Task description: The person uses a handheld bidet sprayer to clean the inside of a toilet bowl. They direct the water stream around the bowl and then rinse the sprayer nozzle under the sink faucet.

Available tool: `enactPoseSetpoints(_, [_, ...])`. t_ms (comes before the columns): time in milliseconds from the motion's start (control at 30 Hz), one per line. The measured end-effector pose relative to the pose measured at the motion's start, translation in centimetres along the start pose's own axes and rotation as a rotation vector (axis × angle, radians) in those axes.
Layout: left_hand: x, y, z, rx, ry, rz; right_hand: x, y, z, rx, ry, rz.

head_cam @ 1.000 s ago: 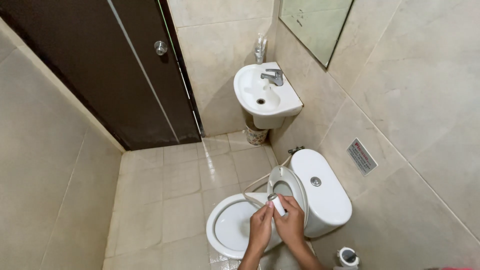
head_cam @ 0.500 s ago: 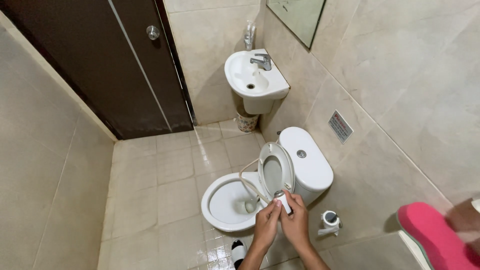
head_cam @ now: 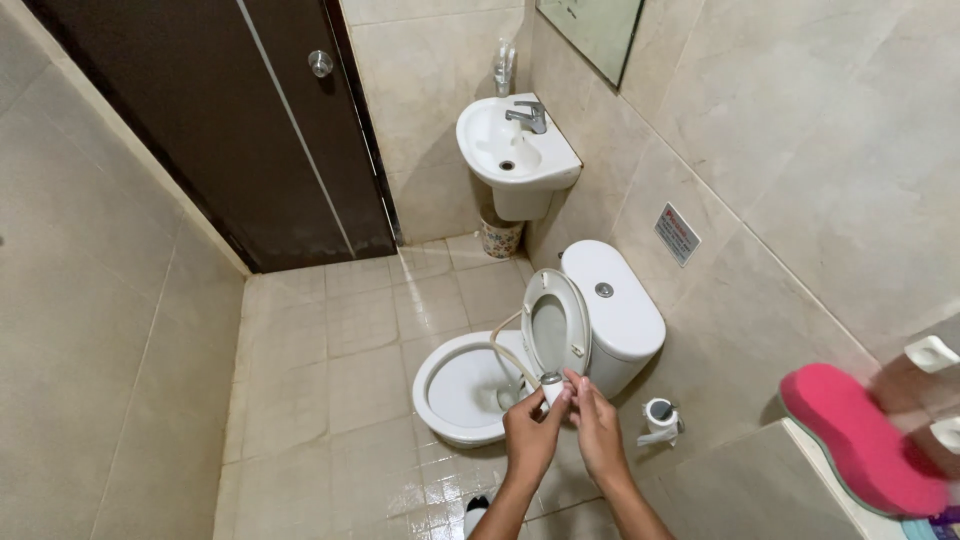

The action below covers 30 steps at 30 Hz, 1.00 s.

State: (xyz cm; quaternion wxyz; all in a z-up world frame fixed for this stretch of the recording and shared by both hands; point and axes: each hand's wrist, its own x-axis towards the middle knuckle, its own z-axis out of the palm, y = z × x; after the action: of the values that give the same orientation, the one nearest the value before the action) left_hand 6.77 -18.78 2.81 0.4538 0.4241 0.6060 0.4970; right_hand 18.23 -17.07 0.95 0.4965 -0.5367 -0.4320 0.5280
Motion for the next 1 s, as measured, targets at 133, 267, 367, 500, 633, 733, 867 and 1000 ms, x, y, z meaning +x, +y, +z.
enactPoseSetpoints(133, [0.0,0.5,-1.4,-0.118,0.027,0.158,0.0,0.6,-0.4,-0.042,-0.04,-0.077])
enactPoseSetpoints(267, [0.2,0.6,-3.1,-0.149,-0.042,0.262,-0.8,-0.7,-0.5,-0.125,-0.265,-0.307])
enactPoseSetpoints(367, [-0.4,2.4,-5.0,-0.143,-0.153,0.207,-1.1,-1.0,-0.7,-0.205,-0.399,-0.386])
enactPoseSetpoints(500, [-0.4,3.3,-7.6,-0.138,-0.323,0.09,1.0,3.3,-1.6,-0.51,-0.496,-0.448])
enactPoseSetpoints(633, [1.2,0.1,-9.9,-0.161,-0.427,0.099,2.5,6.9,-0.6,-0.547,-0.48,-0.26])
enactPoseSetpoints(733, [1.1,1.4,-11.9,-0.141,-0.436,0.08,1.9,6.3,1.4,-0.487,-0.529,-0.233])
enactPoseSetpoints(867, [0.0,2.3,-14.5,-0.187,-0.486,-0.011,-0.3,5.9,4.4,-0.236,-0.644,-0.241])
enactPoseSetpoints(1000, [-0.5,-2.5,-16.1,-0.124,-0.319,0.022,-2.1,7.8,6.3,-0.277,-0.624,-0.118])
